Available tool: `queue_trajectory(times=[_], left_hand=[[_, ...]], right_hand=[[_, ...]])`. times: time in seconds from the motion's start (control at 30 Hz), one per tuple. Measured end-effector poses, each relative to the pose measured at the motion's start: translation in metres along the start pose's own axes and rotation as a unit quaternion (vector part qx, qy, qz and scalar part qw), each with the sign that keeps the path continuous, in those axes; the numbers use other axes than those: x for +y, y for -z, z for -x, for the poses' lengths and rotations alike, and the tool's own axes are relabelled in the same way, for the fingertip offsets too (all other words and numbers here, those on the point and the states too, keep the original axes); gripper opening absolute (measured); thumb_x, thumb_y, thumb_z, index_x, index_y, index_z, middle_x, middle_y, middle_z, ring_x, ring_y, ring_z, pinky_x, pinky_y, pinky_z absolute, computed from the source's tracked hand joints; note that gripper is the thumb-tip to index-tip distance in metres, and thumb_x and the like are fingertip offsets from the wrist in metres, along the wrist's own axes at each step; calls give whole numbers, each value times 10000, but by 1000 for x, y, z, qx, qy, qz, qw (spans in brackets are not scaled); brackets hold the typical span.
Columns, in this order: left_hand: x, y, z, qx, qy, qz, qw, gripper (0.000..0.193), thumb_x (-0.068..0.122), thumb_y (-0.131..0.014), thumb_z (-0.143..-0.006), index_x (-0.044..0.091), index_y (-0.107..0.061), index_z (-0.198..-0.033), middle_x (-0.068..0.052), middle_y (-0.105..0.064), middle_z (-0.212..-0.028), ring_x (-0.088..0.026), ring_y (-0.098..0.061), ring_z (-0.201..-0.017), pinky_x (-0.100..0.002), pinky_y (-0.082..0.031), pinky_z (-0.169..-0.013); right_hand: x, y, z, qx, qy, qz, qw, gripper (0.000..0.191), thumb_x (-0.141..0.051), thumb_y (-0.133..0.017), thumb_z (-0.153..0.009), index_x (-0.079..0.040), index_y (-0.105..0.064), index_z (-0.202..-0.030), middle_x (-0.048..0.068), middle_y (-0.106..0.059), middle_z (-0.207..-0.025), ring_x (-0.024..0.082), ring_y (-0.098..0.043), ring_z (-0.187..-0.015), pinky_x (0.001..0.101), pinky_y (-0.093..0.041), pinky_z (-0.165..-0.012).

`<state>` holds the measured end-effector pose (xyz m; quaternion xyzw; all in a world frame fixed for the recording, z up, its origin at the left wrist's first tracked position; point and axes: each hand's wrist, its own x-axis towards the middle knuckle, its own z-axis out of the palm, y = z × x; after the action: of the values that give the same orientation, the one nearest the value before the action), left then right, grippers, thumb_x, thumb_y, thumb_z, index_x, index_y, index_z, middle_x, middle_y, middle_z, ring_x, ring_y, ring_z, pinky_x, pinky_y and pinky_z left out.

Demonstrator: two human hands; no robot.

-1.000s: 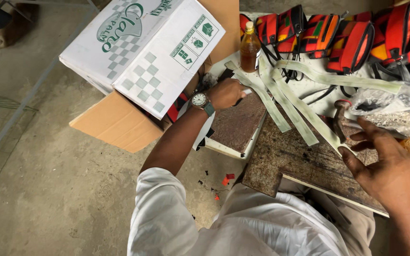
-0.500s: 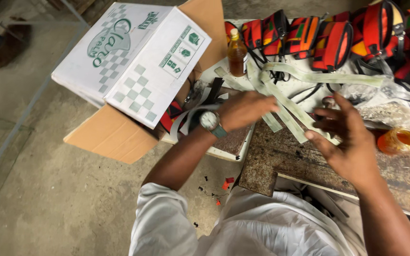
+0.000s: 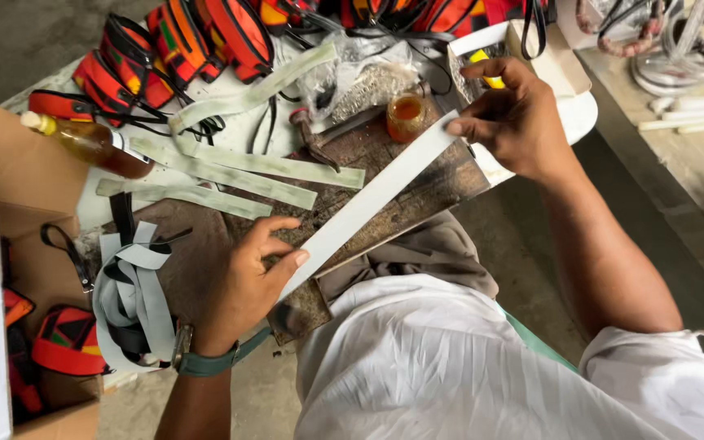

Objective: The person picks up white elastic straps one at a time, applies a liquid adhesive from a jar to the strap end, and folds and presses the end over to bond it, setting finished straps on the workbench with other completed straps.

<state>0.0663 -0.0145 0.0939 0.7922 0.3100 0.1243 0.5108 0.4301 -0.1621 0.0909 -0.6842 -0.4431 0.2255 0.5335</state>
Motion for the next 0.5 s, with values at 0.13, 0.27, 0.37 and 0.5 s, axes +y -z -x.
queue_trajectory(times=[0.13,0.27,0.37,0.5], left_hand=[[-46,-20,-6,14,62,72,995,441,97,-757,-843,40,-574,-1240,-117,-776,-886,-133,-701,-779,-291,-553,-660],[-75,-42,-13,29,89,-10,996,296,103,-767,-884,7,-673,-1148,-111,-787,-939,-135,-723,-817,-285,-562,-694],[-85,-46,-12,39,54,35,997,266,110,-771,-908,1,-694,-1138,-122,-795,-968,-118,-727,-859,-266,-565,-726],[-91,-33,-3,-20,117,2,993,427,104,-776,-798,67,-669,-1210,-93,-773,-970,-114,-681,-698,-278,-539,-567]], right_hand=[[21,4,-2,-18,23,112,993,639,-83,-861,-871,-33,-533,-1416,97,-742,-947,203,-702,-865,332,-562,-761],[25,3,-11,-4,159,278,947,713,-101,-895,-780,-72,-594,-1426,169,-675,-1027,330,-682,-912,418,-560,-787],[26,12,-19,-3,180,364,914,584,-24,-823,-819,-131,-670,-1371,185,-657,-1141,341,-646,-1077,427,-558,-902],[34,3,-9,-47,42,260,964,744,37,-546,-787,-198,-567,-1493,129,-700,-1222,274,-653,-1120,403,-535,-970]])
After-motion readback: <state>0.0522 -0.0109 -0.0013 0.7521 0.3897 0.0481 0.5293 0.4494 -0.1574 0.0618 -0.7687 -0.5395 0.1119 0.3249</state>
